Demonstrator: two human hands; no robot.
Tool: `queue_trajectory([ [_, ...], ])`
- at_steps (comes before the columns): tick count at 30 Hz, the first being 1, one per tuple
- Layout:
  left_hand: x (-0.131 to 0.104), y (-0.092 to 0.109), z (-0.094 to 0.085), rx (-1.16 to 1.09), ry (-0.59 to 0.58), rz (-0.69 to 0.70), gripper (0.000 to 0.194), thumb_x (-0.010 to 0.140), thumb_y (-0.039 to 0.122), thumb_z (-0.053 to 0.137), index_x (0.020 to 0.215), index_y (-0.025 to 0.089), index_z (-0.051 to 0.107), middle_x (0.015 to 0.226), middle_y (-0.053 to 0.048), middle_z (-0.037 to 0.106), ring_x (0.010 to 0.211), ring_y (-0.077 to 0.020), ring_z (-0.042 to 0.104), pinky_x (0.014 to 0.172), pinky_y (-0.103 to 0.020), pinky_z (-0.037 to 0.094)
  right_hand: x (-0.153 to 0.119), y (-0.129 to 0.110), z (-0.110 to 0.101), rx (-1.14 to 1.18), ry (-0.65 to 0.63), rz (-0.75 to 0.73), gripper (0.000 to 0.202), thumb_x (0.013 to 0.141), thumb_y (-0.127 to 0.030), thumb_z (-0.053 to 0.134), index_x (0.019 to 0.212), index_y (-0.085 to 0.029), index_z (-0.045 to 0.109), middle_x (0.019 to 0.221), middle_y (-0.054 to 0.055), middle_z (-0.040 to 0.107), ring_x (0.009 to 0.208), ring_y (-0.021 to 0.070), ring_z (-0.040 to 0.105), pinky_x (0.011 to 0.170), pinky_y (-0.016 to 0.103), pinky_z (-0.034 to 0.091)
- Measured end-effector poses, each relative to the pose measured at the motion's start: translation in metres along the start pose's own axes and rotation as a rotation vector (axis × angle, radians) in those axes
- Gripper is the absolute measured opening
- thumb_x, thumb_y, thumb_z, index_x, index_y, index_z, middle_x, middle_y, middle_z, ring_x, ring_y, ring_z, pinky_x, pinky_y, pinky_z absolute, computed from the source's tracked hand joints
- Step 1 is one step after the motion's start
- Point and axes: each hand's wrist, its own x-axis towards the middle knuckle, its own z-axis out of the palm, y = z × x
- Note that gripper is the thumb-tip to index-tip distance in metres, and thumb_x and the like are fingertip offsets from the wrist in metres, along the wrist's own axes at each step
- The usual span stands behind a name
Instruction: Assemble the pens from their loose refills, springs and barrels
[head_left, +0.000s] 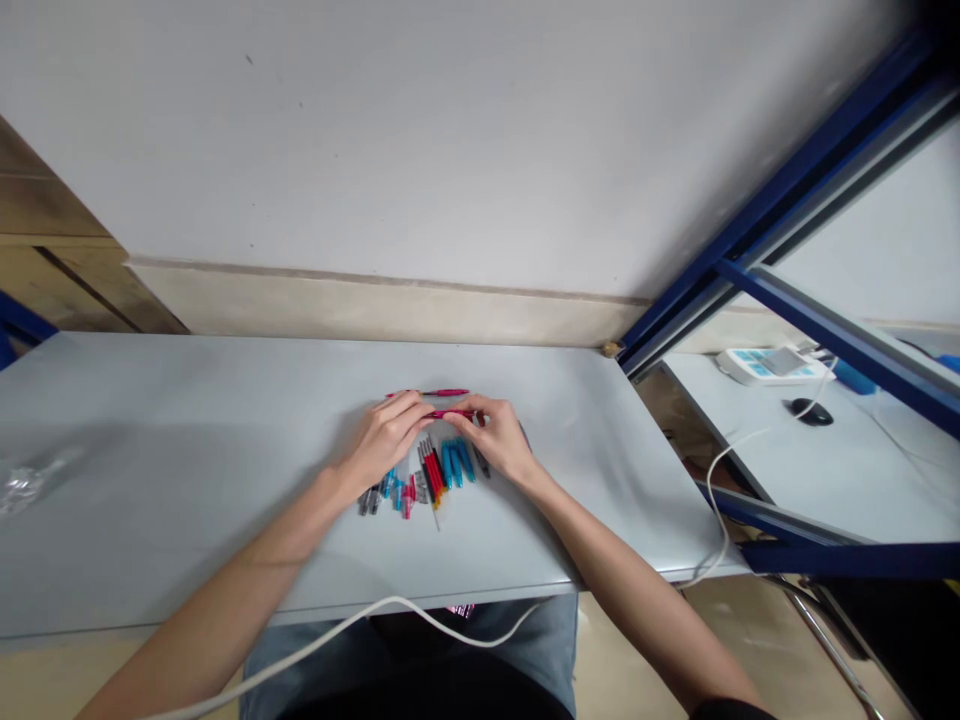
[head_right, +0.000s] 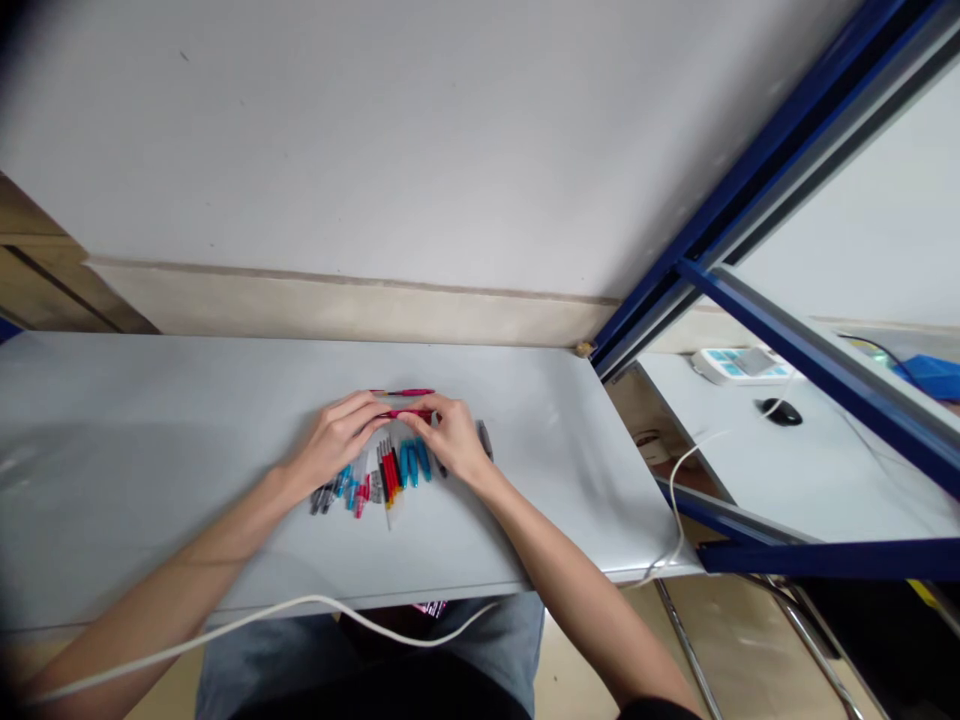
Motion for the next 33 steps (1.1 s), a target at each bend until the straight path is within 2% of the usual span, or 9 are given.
queue_trajectory([
  [4, -0.001, 0.000, 0.000, 0.011, 0.001, -0.044, 0.017, 0.104, 0.023, 0.051, 0.110, 0.020, 0.066, 0.100, -0.005, 0.067, 0.087, -0.0168, 0.068, 0.078, -0.033, 0.057, 0.000, -0.004, 0.001, 0.000, 0.002, -0.033, 0.018, 0.092, -0.036, 0.070, 0.086, -0.020, 0.076, 0.087, 0.005, 0.074, 0.082, 0.0201, 0.065, 0.078, 0.032, 0.047],
  [12, 0.000, -0.005, -0.002, -0.038, -0.022, -0.052, 0.022, 0.104, 0.023, 0.050, 0.119, 0.019, 0.066, 0.108, -0.009, 0.062, 0.101, -0.0201, 0.065, 0.087, -0.037, 0.056, 0.001, 0.000, 0.001, 0.041, 0.065, 0.028, 0.019, 0.087, -0.036, 0.076, 0.098, -0.020, 0.077, 0.095, 0.005, 0.077, 0.083, 0.0198, 0.065, 0.075, 0.031, 0.047],
  [18, 0.001, 0.001, -0.005, 0.020, -0.030, -0.033, 0.019, 0.104, 0.024, 0.052, 0.115, 0.020, 0.067, 0.106, -0.006, 0.067, 0.093, -0.0176, 0.068, 0.082, -0.033, 0.057, 0.000, 0.007, 0.007, -0.022, 0.047, -0.003, 0.026, 0.092, -0.043, 0.069, 0.084, -0.019, 0.075, 0.081, 0.004, 0.073, 0.077, 0.0200, 0.063, 0.075, 0.032, 0.046],
  [21, 0.001, 0.004, -0.005, 0.025, -0.045, -0.031, 0.020, 0.104, 0.024, 0.051, 0.115, 0.019, 0.067, 0.103, -0.006, 0.067, 0.088, -0.0165, 0.069, 0.078, -0.031, 0.057, 0.001, 0.003, 0.006, -0.072, 0.029, -0.054, 0.028, 0.094, -0.046, 0.066, 0.088, -0.020, 0.076, 0.085, 0.005, 0.074, 0.080, 0.0205, 0.064, 0.077, 0.032, 0.047],
  [25, 0.000, 0.005, -0.003, 0.054, -0.041, -0.015, 0.020, 0.104, 0.025, 0.051, 0.111, 0.019, 0.068, 0.103, -0.006, 0.067, 0.088, -0.0165, 0.069, 0.079, -0.030, 0.056, -0.007, -0.005, -0.029, -0.271, 0.199, -0.024, 0.034, 0.101, -0.048, 0.053, 0.108, -0.021, 0.072, 0.099, 0.007, 0.074, 0.083, 0.0206, 0.062, 0.078, 0.032, 0.046],
  [26, 0.000, 0.004, -0.003, 0.059, -0.037, -0.012, 0.020, 0.105, 0.025, 0.051, 0.111, 0.019, 0.068, 0.103, -0.006, 0.067, 0.088, -0.0163, 0.069, 0.079, -0.030, 0.055, -0.014, -0.004, -0.044, -0.367, 0.291, 0.011, 0.035, 0.103, -0.046, 0.047, 0.107, -0.020, 0.071, 0.095, 0.008, 0.072, 0.080, 0.0208, 0.061, 0.076, 0.033, 0.045],
  [28, -0.001, 0.004, -0.002, 0.074, -0.034, -0.009, 0.020, 0.105, 0.026, 0.050, 0.110, 0.019, 0.069, 0.103, -0.006, 0.067, 0.086, -0.0160, 0.068, 0.078, -0.030, 0.055, -0.031, 0.004, -0.072, -0.595, 0.357, 0.107, 0.033, 0.102, -0.043, 0.046, 0.112, -0.019, 0.067, 0.091, 0.008, 0.069, 0.077, 0.0222, 0.059, 0.074, 0.034, 0.043],
  [31, -0.001, 0.004, -0.002, 0.111, -0.040, 0.005, 0.021, 0.105, 0.026, 0.050, 0.107, 0.019, 0.069, 0.101, -0.006, 0.068, 0.083, -0.0162, 0.068, 0.074, -0.030, 0.054, -0.056, 0.022, -0.099, -0.775, 0.167, 0.262, 0.036, 0.097, -0.039, 0.052, 0.125, -0.018, 0.059, 0.095, 0.010, 0.067, 0.081, 0.0260, 0.061, 0.072, 0.035, 0.043],
  [33, 0.000, 0.005, -0.002, 0.121, -0.043, 0.016, 0.021, 0.104, 0.025, 0.050, 0.106, 0.018, 0.070, 0.101, -0.006, 0.068, 0.081, -0.0162, 0.068, 0.073, -0.030, 0.054, -0.066, 0.028, -0.101, -0.801, 0.093, 0.266, 0.031, 0.095, -0.029, 0.050, 0.123, -0.019, 0.059, 0.104, 0.012, 0.067, 0.092, 0.0279, 0.063, 0.077, 0.036, 0.044],
])
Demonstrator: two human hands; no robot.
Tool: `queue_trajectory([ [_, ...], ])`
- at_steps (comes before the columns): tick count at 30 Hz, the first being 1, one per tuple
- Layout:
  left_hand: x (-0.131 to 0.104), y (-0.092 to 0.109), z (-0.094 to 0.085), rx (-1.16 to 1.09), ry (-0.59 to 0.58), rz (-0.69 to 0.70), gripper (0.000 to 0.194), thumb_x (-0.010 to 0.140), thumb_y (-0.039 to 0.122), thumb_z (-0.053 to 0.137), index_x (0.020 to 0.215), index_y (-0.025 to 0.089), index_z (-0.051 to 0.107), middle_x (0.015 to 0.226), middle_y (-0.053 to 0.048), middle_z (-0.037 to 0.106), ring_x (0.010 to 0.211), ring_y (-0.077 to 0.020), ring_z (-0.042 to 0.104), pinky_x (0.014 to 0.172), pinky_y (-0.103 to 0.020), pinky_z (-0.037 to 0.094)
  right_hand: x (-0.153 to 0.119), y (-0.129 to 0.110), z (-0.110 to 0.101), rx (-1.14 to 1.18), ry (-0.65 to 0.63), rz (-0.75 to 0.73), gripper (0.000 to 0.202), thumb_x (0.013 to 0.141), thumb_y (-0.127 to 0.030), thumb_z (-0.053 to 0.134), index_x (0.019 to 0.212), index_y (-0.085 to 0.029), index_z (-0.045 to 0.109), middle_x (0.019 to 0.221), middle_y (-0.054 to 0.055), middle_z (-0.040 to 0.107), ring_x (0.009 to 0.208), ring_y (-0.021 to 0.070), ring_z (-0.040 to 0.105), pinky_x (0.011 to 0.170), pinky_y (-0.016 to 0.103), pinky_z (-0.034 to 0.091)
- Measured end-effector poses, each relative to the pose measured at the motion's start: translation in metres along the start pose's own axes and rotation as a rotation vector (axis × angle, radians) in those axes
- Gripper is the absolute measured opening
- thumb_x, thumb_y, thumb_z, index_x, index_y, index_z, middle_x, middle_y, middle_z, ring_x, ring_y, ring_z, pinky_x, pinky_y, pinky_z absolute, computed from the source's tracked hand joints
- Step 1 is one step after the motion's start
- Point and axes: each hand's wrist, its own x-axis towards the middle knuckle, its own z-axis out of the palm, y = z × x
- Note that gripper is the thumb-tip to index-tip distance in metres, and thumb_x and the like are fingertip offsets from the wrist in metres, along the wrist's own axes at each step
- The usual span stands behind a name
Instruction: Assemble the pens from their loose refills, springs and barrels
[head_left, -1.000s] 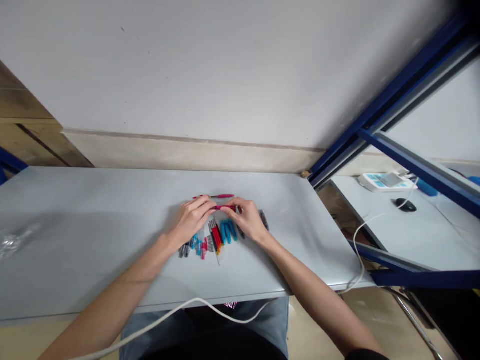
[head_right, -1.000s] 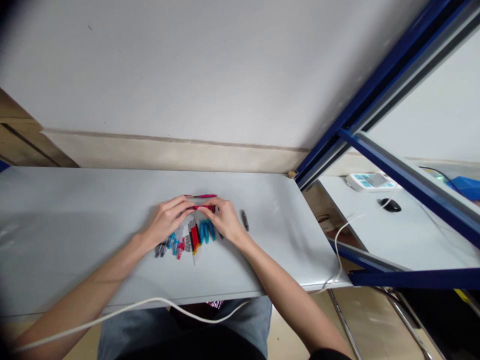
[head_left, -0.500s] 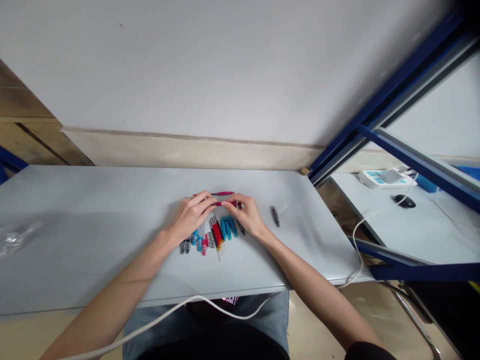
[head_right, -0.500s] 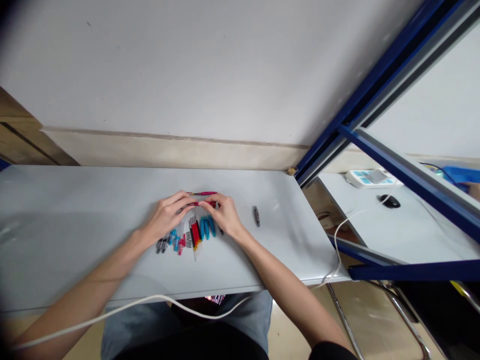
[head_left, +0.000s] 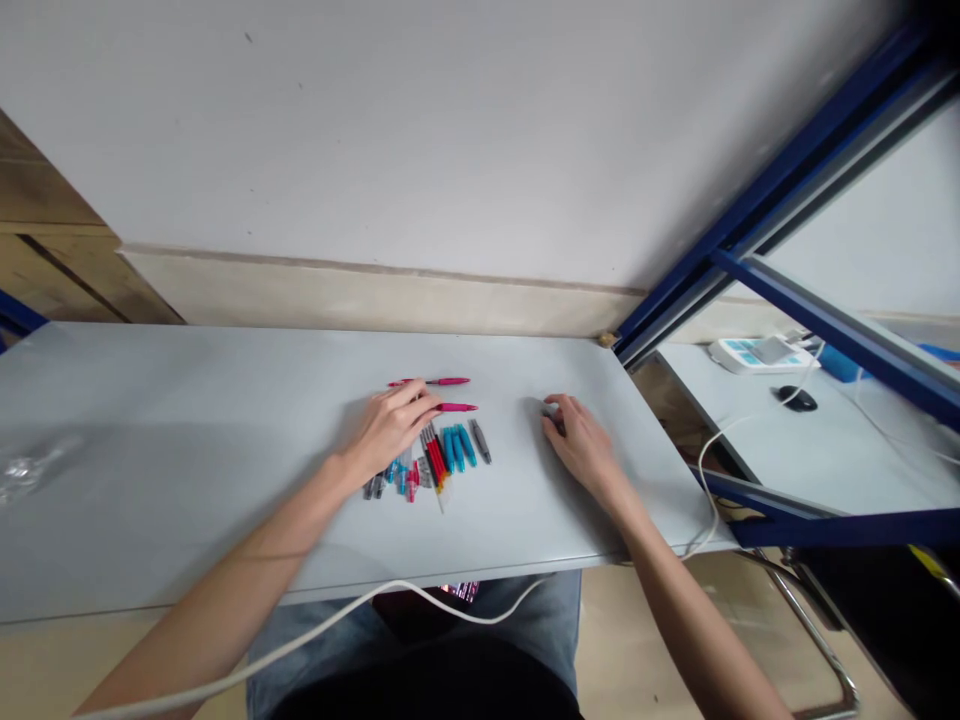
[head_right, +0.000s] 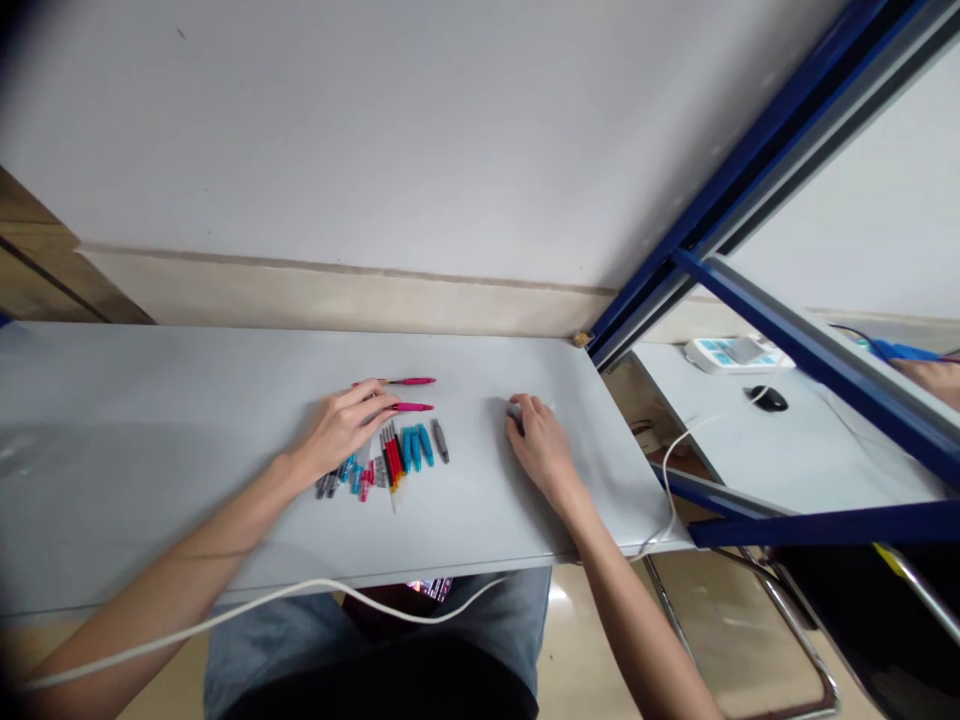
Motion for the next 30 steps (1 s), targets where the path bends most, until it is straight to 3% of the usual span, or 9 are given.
queue_trajectory([
  [3, 0.001, 0.001, -0.001, -0.012, 0.008, 0.004, 0.020, 0.104, 0.025, 0.052, 0.105, 0.017, 0.070, 0.101, -0.006, 0.069, 0.081, -0.0162, 0.068, 0.072, -0.029, 0.054, -0.002, -0.017, 0.008, 0.047, -0.034, -0.038, 0.028, 0.092, -0.020, 0.047, 0.117, -0.021, 0.061, 0.105, 0.010, 0.069, 0.087, 0.0245, 0.064, 0.077, 0.033, 0.044],
  [5, 0.001, 0.001, -0.002, -0.033, 0.006, -0.003, 0.019, 0.103, 0.024, 0.053, 0.106, 0.017, 0.070, 0.102, -0.007, 0.069, 0.085, -0.0167, 0.069, 0.074, -0.029, 0.054, 0.000, -0.037, 0.013, 0.137, -0.090, -0.070, 0.025, 0.093, -0.021, 0.047, 0.115, -0.021, 0.061, 0.090, 0.006, 0.069, 0.076, 0.0212, 0.062, 0.070, 0.030, 0.043],
  [8, 0.000, 0.000, -0.002, -0.055, -0.006, -0.021, 0.020, 0.104, 0.025, 0.053, 0.107, 0.018, 0.070, 0.102, -0.006, 0.069, 0.088, -0.0171, 0.070, 0.076, -0.030, 0.055, 0.005, -0.062, 0.017, 0.231, -0.143, -0.147, 0.021, 0.095, -0.022, 0.050, 0.112, -0.021, 0.063, 0.086, 0.004, 0.069, 0.072, 0.0185, 0.059, 0.068, 0.028, 0.041],
  [12, 0.000, -0.002, 0.000, -0.088, -0.010, -0.037, 0.020, 0.104, 0.026, 0.052, 0.108, 0.018, 0.070, 0.103, -0.006, 0.069, 0.089, -0.0172, 0.069, 0.077, -0.031, 0.055, 0.014, -0.076, 0.018, 0.300, -0.166, -0.160, 0.021, 0.100, -0.030, 0.049, 0.108, -0.020, 0.066, 0.072, 0.001, 0.067, 0.061, 0.0162, 0.054, 0.063, 0.029, 0.036],
  [15, -0.001, -0.005, 0.003, -0.123, -0.022, -0.060, 0.021, 0.104, 0.027, 0.052, 0.109, 0.020, 0.070, 0.103, -0.006, 0.067, 0.089, -0.0172, 0.068, 0.079, -0.031, 0.055, 0.030, -0.081, 0.021, 0.451, -0.140, -0.234, 0.027, 0.101, -0.039, 0.051, 0.106, -0.020, 0.069, 0.079, 0.002, 0.069, 0.068, 0.0167, 0.057, 0.067, 0.029, 0.039],
  [19, -0.002, -0.010, 0.009, -0.175, -0.044, -0.121, 0.021, 0.103, 0.031, 0.054, 0.113, 0.021, 0.070, 0.102, -0.005, 0.064, 0.089, -0.0173, 0.067, 0.080, -0.032, 0.055, 0.053, -0.088, 0.037, 0.753, -0.196, -0.356, 0.029, 0.090, -0.042, 0.069, 0.107, -0.020, 0.072, 0.093, 0.004, 0.073, 0.083, 0.0187, 0.063, 0.072, 0.029, 0.043],
  [24, -0.001, -0.012, 0.008, -0.218, -0.047, -0.148, 0.029, 0.106, 0.027, 0.046, 0.124, 0.021, 0.067, 0.107, -0.007, 0.063, 0.092, -0.0172, 0.066, 0.083, -0.031, 0.054, 0.062, -0.094, 0.060, 0.876, -0.096, -0.230, 0.026, 0.088, -0.042, 0.070, 0.090, -0.017, 0.077, 0.082, 0.004, 0.074, 0.076, 0.0182, 0.062, 0.074, 0.032, 0.045],
  [30, 0.002, -0.011, 0.000, -0.042, -0.019, -0.202, 0.027, 0.104, 0.033, 0.051, 0.118, 0.019, 0.070, 0.103, -0.006, 0.070, 0.092, -0.0202, 0.067, 0.081, -0.033, 0.052, 0.057, -0.093, 0.064, 0.964, 0.010, -0.115, 0.026, 0.087, -0.041, 0.069, 0.087, -0.016, 0.075, 0.078, 0.005, 0.073, 0.075, 0.0187, 0.063, 0.075, 0.032, 0.047],
])
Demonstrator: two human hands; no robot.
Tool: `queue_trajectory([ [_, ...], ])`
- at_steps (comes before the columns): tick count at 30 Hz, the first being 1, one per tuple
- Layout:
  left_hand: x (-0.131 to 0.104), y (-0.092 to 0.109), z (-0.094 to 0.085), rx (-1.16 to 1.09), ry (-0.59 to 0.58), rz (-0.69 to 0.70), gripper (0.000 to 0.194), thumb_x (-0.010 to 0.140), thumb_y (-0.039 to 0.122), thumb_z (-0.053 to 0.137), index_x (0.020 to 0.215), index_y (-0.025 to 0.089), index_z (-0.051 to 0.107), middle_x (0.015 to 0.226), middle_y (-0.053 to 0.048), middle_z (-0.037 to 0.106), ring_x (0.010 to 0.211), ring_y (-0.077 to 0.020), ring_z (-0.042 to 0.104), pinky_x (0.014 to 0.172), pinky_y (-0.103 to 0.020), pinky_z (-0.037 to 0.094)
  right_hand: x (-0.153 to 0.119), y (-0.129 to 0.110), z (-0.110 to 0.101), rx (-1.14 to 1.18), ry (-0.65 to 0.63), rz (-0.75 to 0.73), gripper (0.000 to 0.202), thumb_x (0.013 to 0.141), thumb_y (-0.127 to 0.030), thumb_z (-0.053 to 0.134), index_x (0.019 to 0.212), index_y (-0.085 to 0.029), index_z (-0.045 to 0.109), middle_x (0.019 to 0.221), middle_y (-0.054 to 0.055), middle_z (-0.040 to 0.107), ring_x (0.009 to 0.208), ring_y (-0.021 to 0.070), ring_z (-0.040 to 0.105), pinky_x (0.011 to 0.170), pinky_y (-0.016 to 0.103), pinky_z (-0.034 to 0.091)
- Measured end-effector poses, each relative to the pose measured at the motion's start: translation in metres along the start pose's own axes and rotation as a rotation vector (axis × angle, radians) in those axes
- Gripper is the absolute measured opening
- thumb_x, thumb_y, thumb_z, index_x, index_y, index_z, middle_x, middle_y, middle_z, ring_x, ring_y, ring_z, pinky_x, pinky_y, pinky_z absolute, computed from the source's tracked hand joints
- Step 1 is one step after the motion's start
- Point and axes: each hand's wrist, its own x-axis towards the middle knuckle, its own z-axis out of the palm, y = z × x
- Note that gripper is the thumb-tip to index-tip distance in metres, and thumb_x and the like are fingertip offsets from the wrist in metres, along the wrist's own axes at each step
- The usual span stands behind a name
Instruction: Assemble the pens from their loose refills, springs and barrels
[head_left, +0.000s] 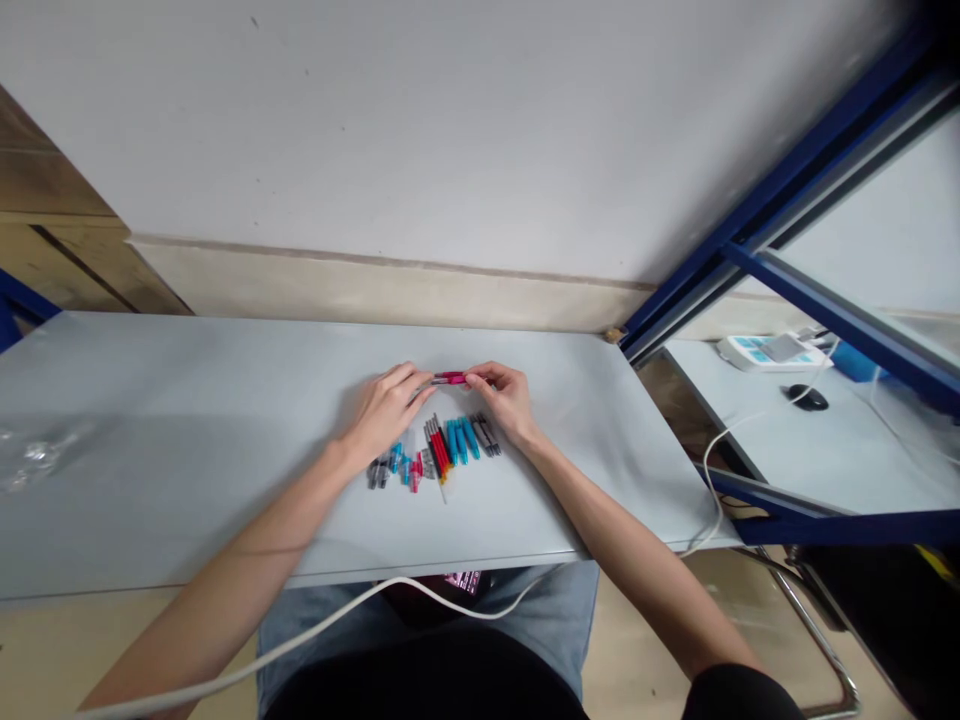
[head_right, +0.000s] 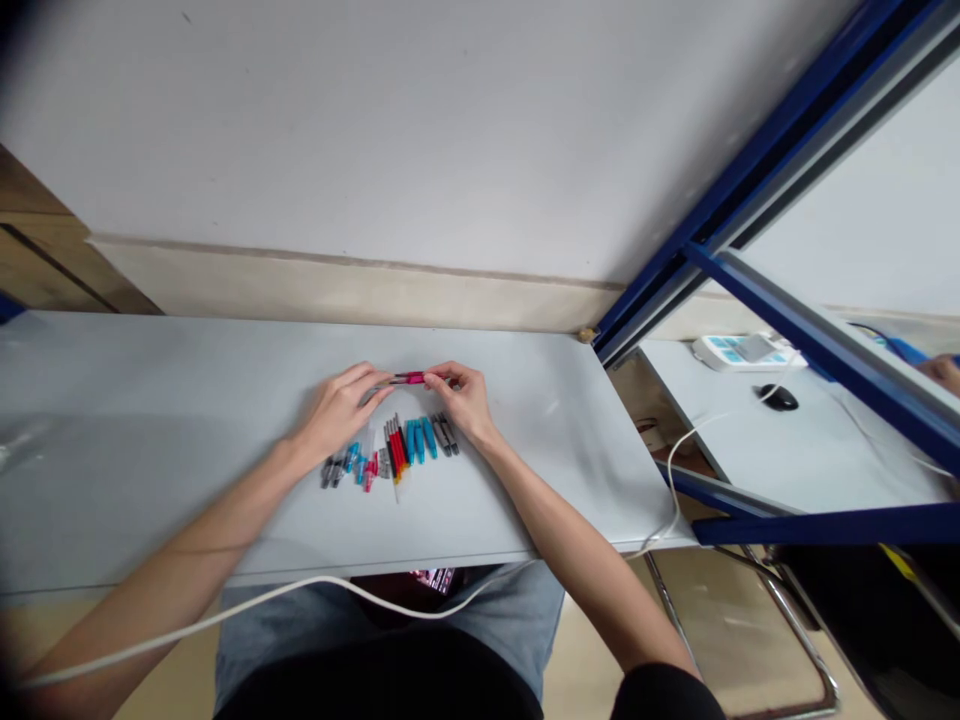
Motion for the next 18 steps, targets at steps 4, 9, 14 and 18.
queue_trajectory([
  [4, 0.0011, -0.0027, 0.0010, -0.014, 0.025, 0.016, 0.025, 0.104, 0.032, 0.051, 0.108, 0.018, 0.071, 0.097, -0.007, 0.073, 0.091, -0.0217, 0.066, 0.081, -0.035, 0.052, -0.0018, 0.0007, 0.0004, -0.031, -0.001, 0.034, 0.031, 0.088, -0.047, 0.067, 0.081, -0.017, 0.072, 0.072, 0.003, 0.068, 0.069, 0.0171, 0.058, 0.069, 0.030, 0.045],
  [9, 0.0018, 0.0000, 0.0009, -0.059, 0.045, 0.088, 0.021, 0.103, 0.031, 0.053, 0.107, 0.018, 0.069, 0.098, -0.007, 0.071, 0.092, -0.0212, 0.064, 0.083, -0.035, 0.051, -0.0026, 0.0012, 0.0023, -0.115, 0.024, 0.084, 0.051, 0.094, -0.058, 0.056, 0.059, -0.020, 0.050, 0.055, -0.004, 0.038, 0.054, 0.0124, 0.033, 0.054, 0.029, 0.028],
  [14, 0.0024, -0.0008, 0.0002, -0.072, 0.027, 0.047, 0.024, 0.104, 0.035, 0.052, 0.102, 0.019, 0.070, 0.096, -0.006, 0.072, 0.091, -0.0213, 0.064, 0.084, -0.036, 0.050, -0.0013, -0.0016, -0.0001, -0.130, 0.044, 0.045, 0.051, 0.093, -0.060, 0.055, 0.062, -0.021, 0.048, 0.059, -0.003, 0.040, 0.058, 0.0135, 0.035, 0.057, 0.029, 0.030],
  [18, 0.0023, -0.0039, 0.0019, -0.101, 0.043, 0.068, 0.024, 0.104, 0.032, 0.051, 0.098, 0.019, 0.069, 0.092, -0.005, 0.070, 0.090, -0.0205, 0.062, 0.082, -0.035, 0.050, -0.0024, -0.0016, 0.0000, -0.108, 0.026, 0.060, 0.051, 0.093, -0.060, 0.054, 0.062, -0.021, 0.046, 0.059, -0.003, 0.037, 0.057, 0.0132, 0.033, 0.056, 0.029, 0.028],
])
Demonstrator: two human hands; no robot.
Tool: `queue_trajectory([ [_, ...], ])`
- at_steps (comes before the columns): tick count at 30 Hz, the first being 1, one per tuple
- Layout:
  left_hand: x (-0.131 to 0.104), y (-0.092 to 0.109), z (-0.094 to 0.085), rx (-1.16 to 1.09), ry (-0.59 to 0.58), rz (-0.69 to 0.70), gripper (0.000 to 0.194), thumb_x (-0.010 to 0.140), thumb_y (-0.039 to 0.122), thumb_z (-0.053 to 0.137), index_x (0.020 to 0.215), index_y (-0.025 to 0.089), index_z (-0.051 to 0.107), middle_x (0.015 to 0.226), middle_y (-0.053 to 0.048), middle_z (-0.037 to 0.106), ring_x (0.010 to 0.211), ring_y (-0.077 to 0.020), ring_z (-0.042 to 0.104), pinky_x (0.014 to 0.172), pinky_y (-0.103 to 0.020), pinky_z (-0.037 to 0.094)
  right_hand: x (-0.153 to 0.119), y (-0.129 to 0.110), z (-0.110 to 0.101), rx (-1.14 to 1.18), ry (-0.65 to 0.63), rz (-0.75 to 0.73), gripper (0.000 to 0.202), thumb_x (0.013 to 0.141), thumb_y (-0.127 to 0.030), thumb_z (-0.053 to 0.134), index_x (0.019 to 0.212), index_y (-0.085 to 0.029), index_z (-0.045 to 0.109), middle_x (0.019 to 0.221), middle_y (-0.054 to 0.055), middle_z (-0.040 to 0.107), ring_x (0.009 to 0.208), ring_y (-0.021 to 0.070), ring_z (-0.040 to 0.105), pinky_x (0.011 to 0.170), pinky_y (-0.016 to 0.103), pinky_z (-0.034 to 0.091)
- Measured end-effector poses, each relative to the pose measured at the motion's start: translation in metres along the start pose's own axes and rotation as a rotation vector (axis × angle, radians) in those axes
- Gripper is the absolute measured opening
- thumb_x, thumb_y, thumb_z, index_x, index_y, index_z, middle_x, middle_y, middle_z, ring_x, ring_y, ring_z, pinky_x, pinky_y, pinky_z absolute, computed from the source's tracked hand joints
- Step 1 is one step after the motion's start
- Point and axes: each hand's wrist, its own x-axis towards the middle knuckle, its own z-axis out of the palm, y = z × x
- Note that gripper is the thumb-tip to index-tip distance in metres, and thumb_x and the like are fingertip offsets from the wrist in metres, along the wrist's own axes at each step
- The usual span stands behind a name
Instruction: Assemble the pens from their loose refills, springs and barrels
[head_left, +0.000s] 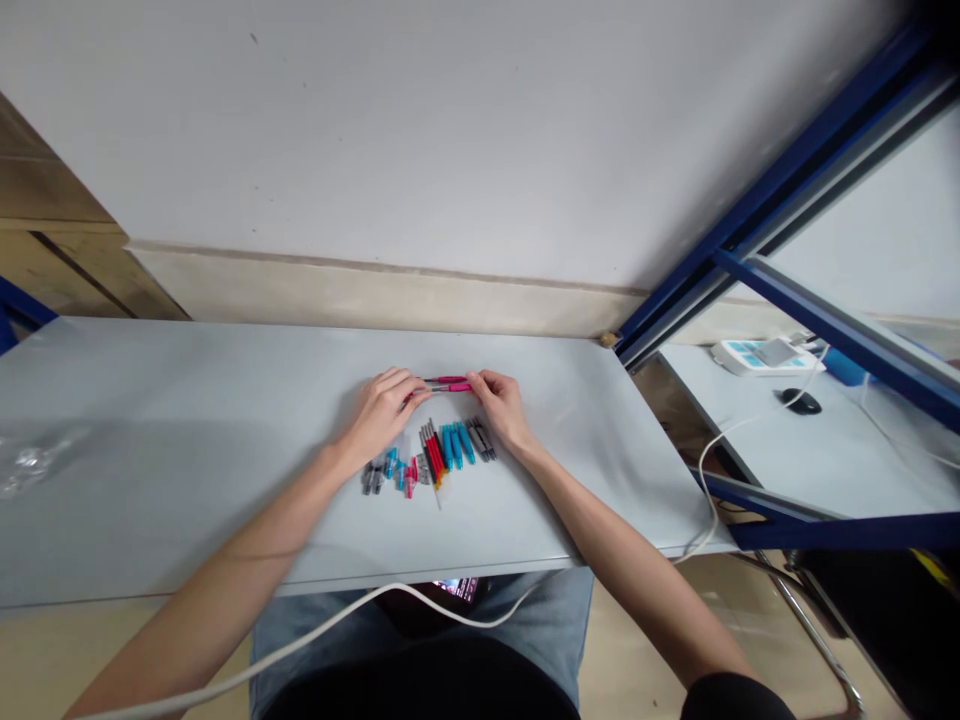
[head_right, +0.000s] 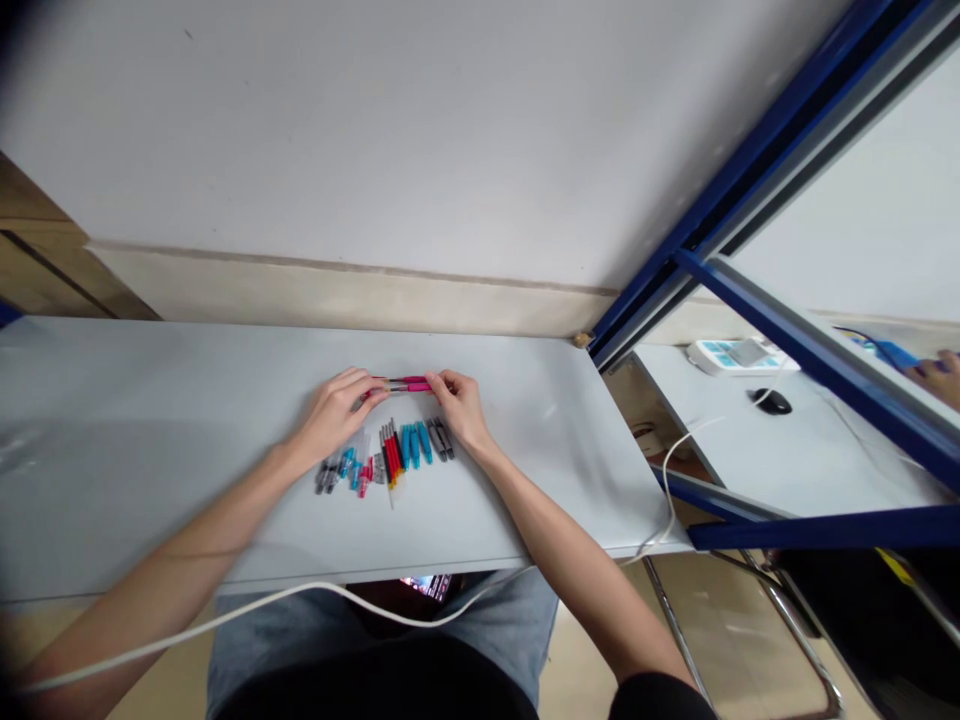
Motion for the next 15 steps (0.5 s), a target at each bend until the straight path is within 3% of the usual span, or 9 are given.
queue_trajectory([
  [4, 0.000, -0.001, 0.000, -0.025, 0.009, 0.023, 0.023, 0.104, 0.031, 0.051, 0.099, 0.019, 0.070, 0.094, -0.006, 0.070, 0.090, -0.0202, 0.061, 0.084, -0.036, 0.050, -0.001, 0.003, 0.002, -0.012, -0.004, 0.044, 0.055, 0.095, -0.061, 0.051, 0.058, -0.021, 0.040, 0.056, -0.004, 0.028, 0.054, 0.0124, 0.026, 0.054, 0.030, 0.024],
  [11, 0.000, -0.010, 0.001, 0.022, -0.019, 0.006, 0.027, 0.104, 0.035, 0.051, 0.098, 0.019, 0.072, 0.089, -0.005, 0.065, 0.086, -0.0202, 0.058, 0.081, -0.036, 0.047, 0.003, 0.004, 0.000, -0.038, -0.006, -0.047, 0.043, 0.093, -0.057, 0.056, 0.073, -0.020, 0.058, 0.066, -0.003, 0.045, 0.063, 0.0143, 0.039, 0.060, 0.028, 0.033],
  [15, 0.000, -0.015, 0.000, 0.047, -0.034, 0.017, 0.025, 0.102, 0.036, 0.054, 0.094, 0.019, 0.071, 0.089, -0.006, 0.065, 0.088, -0.0212, 0.057, 0.082, -0.037, 0.047, 0.002, 0.006, 0.001, -0.065, -0.085, -0.027, 0.049, 0.096, -0.058, 0.051, 0.064, -0.021, 0.049, 0.060, -0.004, 0.038, 0.059, 0.0138, 0.034, 0.057, 0.028, 0.029],
])
